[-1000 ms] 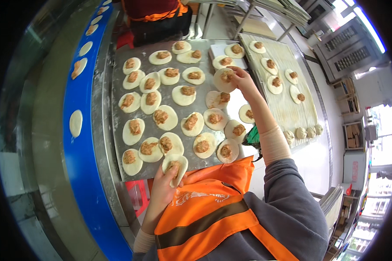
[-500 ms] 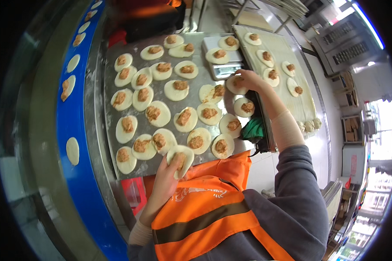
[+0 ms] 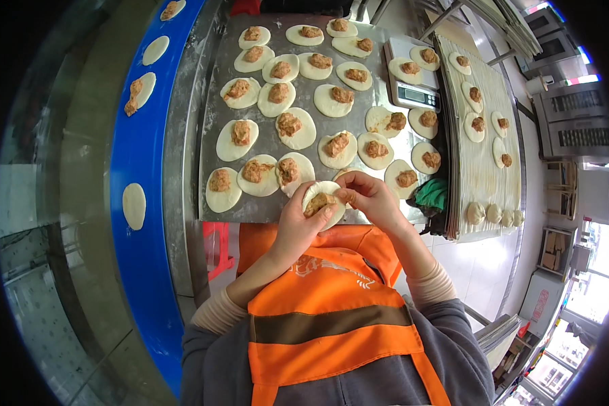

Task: The person repeatedly picks up round dough pieces with filling from a conveyor belt, folds and pleats them by hand into buns, and places the finished buns onto a nearby tray. The process is continuous and repetitive throughout the clip.

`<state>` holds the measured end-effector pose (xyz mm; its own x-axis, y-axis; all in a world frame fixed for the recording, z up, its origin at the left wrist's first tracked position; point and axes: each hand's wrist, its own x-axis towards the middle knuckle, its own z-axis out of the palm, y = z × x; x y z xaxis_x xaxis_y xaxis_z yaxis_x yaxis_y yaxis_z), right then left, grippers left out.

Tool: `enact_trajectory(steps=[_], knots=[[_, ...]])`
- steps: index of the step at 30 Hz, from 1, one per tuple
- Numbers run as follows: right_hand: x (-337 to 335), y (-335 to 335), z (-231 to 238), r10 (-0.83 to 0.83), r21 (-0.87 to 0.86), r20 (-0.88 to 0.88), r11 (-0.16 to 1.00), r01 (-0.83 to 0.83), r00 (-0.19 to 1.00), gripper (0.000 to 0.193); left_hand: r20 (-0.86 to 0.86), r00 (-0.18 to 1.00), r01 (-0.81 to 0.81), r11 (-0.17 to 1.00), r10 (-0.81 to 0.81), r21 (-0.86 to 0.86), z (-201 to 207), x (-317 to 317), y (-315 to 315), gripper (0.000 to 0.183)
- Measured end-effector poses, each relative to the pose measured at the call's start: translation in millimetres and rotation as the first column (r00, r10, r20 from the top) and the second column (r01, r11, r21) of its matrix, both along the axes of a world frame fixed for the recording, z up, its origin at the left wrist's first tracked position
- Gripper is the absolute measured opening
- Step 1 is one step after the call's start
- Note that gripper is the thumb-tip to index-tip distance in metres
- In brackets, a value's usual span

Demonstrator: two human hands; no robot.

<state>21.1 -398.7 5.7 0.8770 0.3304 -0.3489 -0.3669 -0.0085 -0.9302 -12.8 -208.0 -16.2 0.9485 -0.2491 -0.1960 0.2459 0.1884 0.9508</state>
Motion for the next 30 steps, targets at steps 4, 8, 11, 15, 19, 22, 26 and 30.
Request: enact_trajectory(steps=[4, 8, 11, 15, 19, 22, 26, 30], knots=[[-12, 6, -2, 0.145, -0.345, 0.439, 0.938, 0.017, 0.887, 0.010, -0.082, 0.993, -0.075, 0.995, 0.081, 0.071, -10, -8, -3, 0.034], [-19, 9, 9, 0.076, -0.332, 0.414, 0.940, 0.073, 0.907, 0.015, 0.075, 0.997, -0.051, 0.971, 0.034, 0.233, -19, -11, -3, 0.029], [-17, -2, 11, 0.124, -0.339, 0.334, 0.941, -0.004, 0.934, 0.018, 0.371, 0.924, -0.072, 0.912, -0.092, 0.404, -33, -10, -8, 0.030], [-15, -17, 6, 0.411, -0.530, 0.649, 0.848, -0.007, 0.640, 0.021, -0.246, 0.960, 0.158, 0.984, -0.135, 0.079, -5, -6, -5, 0.027], [-16, -10, 17, 0.353, -0.448, 0.598, 0.892, -0.064, 0.720, 0.022, -0.134, 0.963, 0.242, 0.968, -0.232, 0.066, -4, -1, 7, 0.027], [-18, -10, 14, 0.414, -0.554, 0.518, 0.829, -0.076, 0.748, 0.022, 0.119, 0.928, 0.278, 0.869, -0.353, 0.410, 0, 5, 2, 0.028], [-18, -7, 24, 0.458, -0.513, 0.648, 0.853, -0.096, 0.609, 0.022, -0.129, 0.900, 0.433, 0.818, -0.416, 0.380, 6, 11, 8, 0.035], [-19, 1, 27, 0.320, -0.457, 0.346, 0.879, -0.139, 0.882, 0.019, -0.011, 0.941, 0.324, 0.888, -0.339, 0.327, 22, 10, 10, 0.047]])
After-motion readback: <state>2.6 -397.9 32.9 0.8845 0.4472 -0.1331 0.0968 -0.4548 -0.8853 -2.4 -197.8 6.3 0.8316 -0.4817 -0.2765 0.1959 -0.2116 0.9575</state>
